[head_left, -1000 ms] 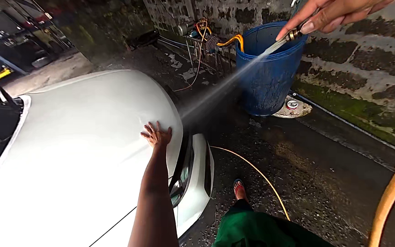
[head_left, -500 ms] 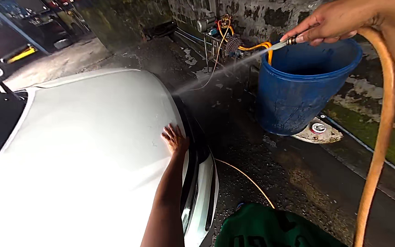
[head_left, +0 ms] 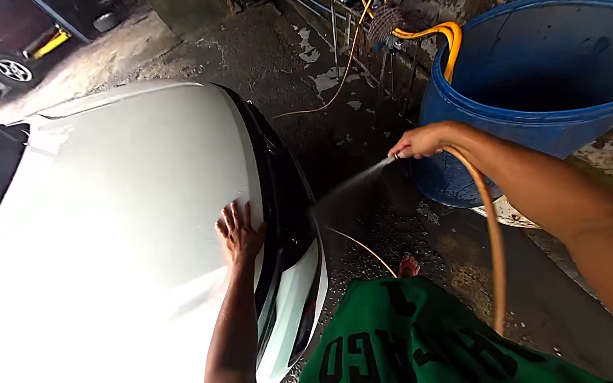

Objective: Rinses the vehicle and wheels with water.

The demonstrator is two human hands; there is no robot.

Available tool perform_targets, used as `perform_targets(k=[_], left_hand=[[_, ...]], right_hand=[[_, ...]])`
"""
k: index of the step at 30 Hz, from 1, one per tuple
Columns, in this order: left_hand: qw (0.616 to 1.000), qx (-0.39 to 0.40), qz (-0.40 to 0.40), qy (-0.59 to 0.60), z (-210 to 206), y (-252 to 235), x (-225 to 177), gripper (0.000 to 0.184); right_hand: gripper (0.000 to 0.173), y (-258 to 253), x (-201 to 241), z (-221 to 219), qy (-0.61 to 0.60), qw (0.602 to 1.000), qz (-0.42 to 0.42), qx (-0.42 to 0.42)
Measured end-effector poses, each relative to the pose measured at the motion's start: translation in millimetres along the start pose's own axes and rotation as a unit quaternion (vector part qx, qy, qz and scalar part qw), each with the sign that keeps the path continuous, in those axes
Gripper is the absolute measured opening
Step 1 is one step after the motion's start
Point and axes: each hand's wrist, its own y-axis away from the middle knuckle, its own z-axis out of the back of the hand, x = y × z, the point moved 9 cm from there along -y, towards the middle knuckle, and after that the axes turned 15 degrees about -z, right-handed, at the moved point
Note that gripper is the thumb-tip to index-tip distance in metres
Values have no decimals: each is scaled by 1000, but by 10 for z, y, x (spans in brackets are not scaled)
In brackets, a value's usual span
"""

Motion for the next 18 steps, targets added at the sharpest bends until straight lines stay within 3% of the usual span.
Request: perform_targets(k=[5,8,13,18], left_hand=[[999,-12,25,-30,38,-2,-3,81],[997,-13,70,-43,63,3,-42,78],[975,-20,202,-91,61,-21,-180,76],[955,-41,263,-128,-84,-255,-375,93]], right_hand=[[41,-621,-562,1167,-87,991,-5,-104],[41,-804,-833,1693,-98,990,0,-106],[37,-1226,-969,1655,-18,1000,0,13],[40,-1850,-792,2092,-80,996,3,-46]])
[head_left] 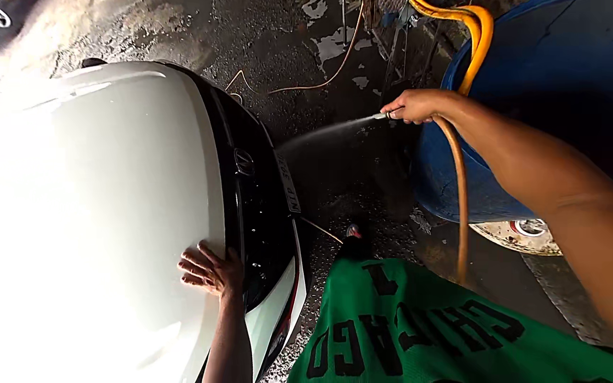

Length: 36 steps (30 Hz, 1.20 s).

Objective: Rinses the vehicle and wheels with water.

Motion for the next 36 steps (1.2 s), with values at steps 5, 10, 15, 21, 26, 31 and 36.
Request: perform_targets(k=[5,10,15,21,26,31,36], left_hand=[[997,15,-80,7,-311,-491,-653,84],[994,28,-93,50,-730,-1699,-1241,79],[992,14,-103,75,-1101,-3095,-1550,78],[992,46,-87,73,-1461,-4273,-1774,78],[996,40,-35,65,-1619,-4912,-1803,76],[999,22,12,44,-1835,-5099,-1990,71],[997,71,25,28,-1982,-5080,-2400,60]], right_hand=[[41,-609,548,529,26,999,20,-32],[40,-1143,1256,1475,49,995,40,-79],[39,-994,2348,1939,135,981,138,-13],[37,-1066,3325,2266,203,949,241,26],[35,-1573,3928,2818,214,934,285,-10],[35,-2693,4370,3158,242,924,297,12],[35,-3804,4772,3652,239,925,294,31]])
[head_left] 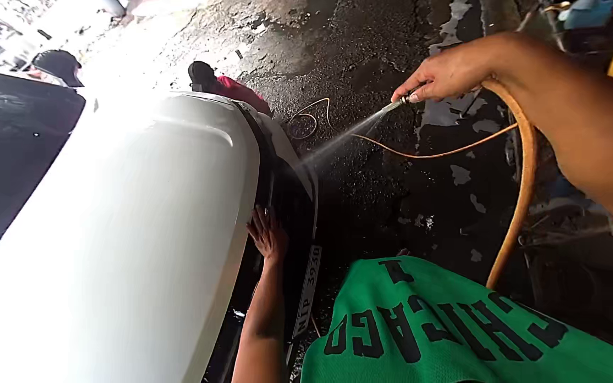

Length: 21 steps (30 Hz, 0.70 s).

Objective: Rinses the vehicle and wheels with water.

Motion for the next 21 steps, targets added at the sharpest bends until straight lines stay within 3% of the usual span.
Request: perform_targets(k=[2,8,11,15,18,19,21], left_hand=[[999,-9,41,-2,27,-46,-64,63],[995,-4,102,-3,15,-301,-105,71],[993,-13,113,-11,14,-685,-69,71],[984,-65,160,-52,112,-1663,317,70],[962,-75,256,-55,92,-2478,958,72],[956,-66,280,-48,67,-2724,1113,74],[951,-41,303,-42,-45,-2998,1227,83]], right_hand=[[36,-346,-159,111,15,1000,-2,27],[36,-1580,-590,-99,67,993,-16,97],[35,-1846,-487,-13,68,991,50,104],[36,-1751,396,974,76,973,218,-26],[39,-1606,1067,2016,33,921,354,-159],[41,-1597,1266,2381,14,902,392,-179],[42,-1624,1664,2956,11,893,426,-145]])
